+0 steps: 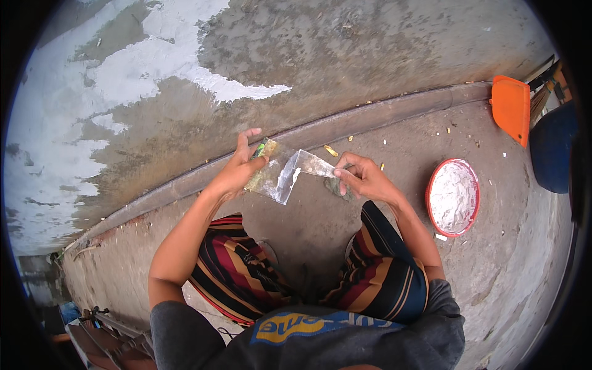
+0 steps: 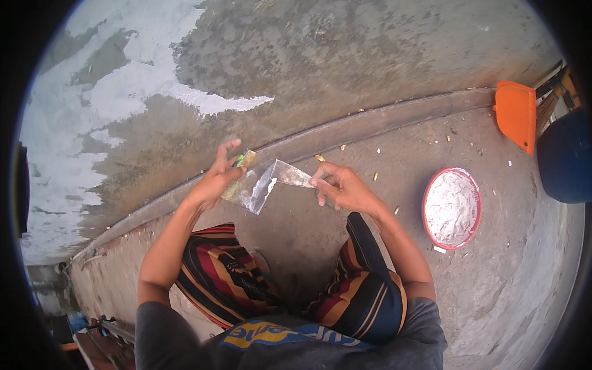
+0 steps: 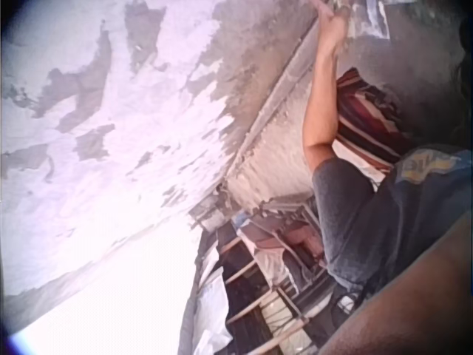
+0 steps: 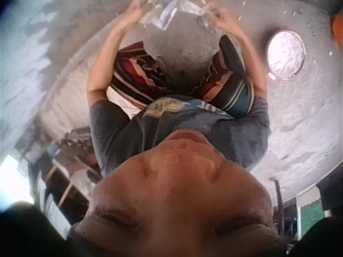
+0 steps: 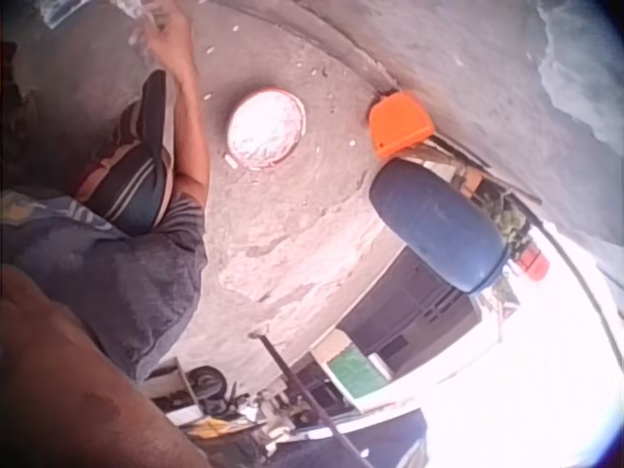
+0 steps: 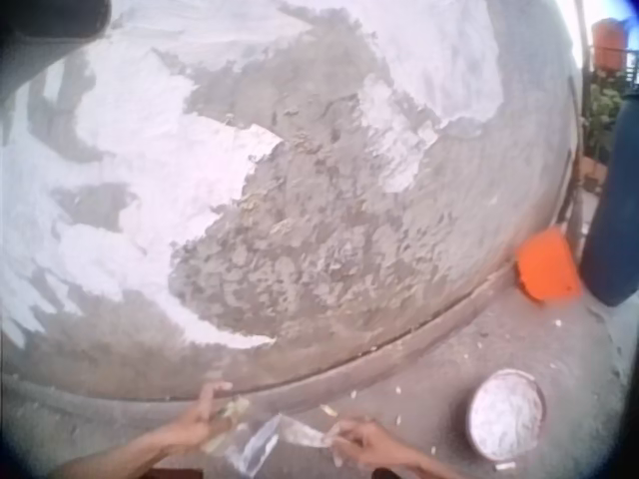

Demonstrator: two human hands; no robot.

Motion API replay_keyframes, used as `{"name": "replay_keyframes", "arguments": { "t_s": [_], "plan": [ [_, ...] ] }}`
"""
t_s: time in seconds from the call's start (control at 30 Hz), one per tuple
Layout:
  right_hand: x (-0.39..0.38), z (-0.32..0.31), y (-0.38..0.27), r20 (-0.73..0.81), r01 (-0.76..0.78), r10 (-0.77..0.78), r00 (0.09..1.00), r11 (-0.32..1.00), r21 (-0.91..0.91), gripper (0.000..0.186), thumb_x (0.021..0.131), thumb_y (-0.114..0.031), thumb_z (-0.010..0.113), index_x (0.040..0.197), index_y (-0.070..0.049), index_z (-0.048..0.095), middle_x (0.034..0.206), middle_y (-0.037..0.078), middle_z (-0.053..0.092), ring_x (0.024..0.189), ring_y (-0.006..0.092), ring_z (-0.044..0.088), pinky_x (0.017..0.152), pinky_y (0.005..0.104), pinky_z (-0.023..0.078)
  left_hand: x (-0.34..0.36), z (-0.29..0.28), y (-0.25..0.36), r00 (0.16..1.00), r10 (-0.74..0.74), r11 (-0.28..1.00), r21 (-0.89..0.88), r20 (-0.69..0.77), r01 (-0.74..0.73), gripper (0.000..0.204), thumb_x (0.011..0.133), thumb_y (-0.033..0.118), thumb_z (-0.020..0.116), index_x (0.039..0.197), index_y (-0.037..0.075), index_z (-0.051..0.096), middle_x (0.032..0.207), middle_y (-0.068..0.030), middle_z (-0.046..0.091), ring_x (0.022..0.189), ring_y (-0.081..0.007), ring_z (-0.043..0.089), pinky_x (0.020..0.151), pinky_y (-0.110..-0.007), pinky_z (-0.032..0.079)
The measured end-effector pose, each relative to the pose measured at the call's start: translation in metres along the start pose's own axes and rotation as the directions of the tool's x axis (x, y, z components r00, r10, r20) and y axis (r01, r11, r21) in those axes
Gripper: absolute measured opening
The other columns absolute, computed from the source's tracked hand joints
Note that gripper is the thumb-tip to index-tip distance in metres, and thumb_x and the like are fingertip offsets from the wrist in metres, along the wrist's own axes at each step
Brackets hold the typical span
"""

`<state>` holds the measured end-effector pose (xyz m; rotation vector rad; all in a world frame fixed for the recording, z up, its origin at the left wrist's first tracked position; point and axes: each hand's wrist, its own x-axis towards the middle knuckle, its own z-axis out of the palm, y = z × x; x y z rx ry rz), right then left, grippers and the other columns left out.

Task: The person applies white plaster to a concrete wall using a small trowel and a larger flat tool. They scoop plaster from a red bowl, spread it onto the wall, and smooth the surface in repeated strokes.

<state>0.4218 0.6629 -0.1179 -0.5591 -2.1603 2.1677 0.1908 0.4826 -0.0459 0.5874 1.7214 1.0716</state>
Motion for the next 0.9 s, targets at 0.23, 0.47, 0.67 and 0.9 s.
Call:
{"name": "replay_keyframes", "arguments": {
  "t_s": [0.23,0.47,0.67,0.9],
  "plan": [
    [-0.014,0.008,-0.023,0.224,-0.017,-0.003,0.975,0.996,0.085,0.023,0.099,-0.027,0.056,0.098,-0.005,0.057,0.061,0.003,0.062,0.043,0.0071,0.046,0.042,0.0245,0.035,0.003,-0.004,-0.002,0.997,-0.074,0.996,0.042,-0.039,0.076,0.066,0.092,0.009,0.053,0.145,0.02,0.015,0.151,-0.0345,0.017,0.141,-0.0362,0.022,0.113,-0.046,0.015],
    [-0.004,-0.021,0.002,-0.118,0.12,-0.162,0.98,0.945,-0.303,0.017,0.097,-0.021,0.059,0.093,-0.005,0.059,0.059,0.002,0.06,0.044,0.0068,0.047,0.045,0.0247,0.034,0.004,-0.008,-0.007,0.997,0.078,0.997,0.026,0.012,-0.079,0.066,0.093,0.006,0.052,0.146,0.018,0.015,0.152,-0.0315,0.018,0.141,-0.0331,0.021,0.112,-0.043,0.02],
    [-0.003,-0.036,-0.001,0.111,0.148,-0.112,0.987,0.904,-0.401,0.018,0.093,-0.019,0.062,0.083,-0.005,0.063,0.054,0.0,0.055,0.046,0.0068,0.049,0.046,0.0248,0.037,0.001,-0.004,-0.001,0.983,0.142,0.924,0.339,0.119,-0.175,0.064,0.093,0.004,0.052,0.146,0.014,0.017,0.15,-0.0284,0.024,0.14,-0.0351,0.03,0.108,-0.042,0.031],
    [0.023,-0.035,0.002,0.258,0.038,0.07,0.964,0.918,-0.394,0.018,0.089,-0.022,0.065,0.089,-0.005,0.069,0.052,0.005,0.059,0.042,0.012,0.055,0.044,0.0303,0.048,0.004,-0.004,-0.001,0.94,0.12,0.897,0.371,0.321,-0.241,0.065,0.093,0.005,0.054,0.148,0.013,0.021,0.155,-0.0175,0.02,0.142,-0.0409,0.025,0.112,-0.046,0.029]
  ]
}}
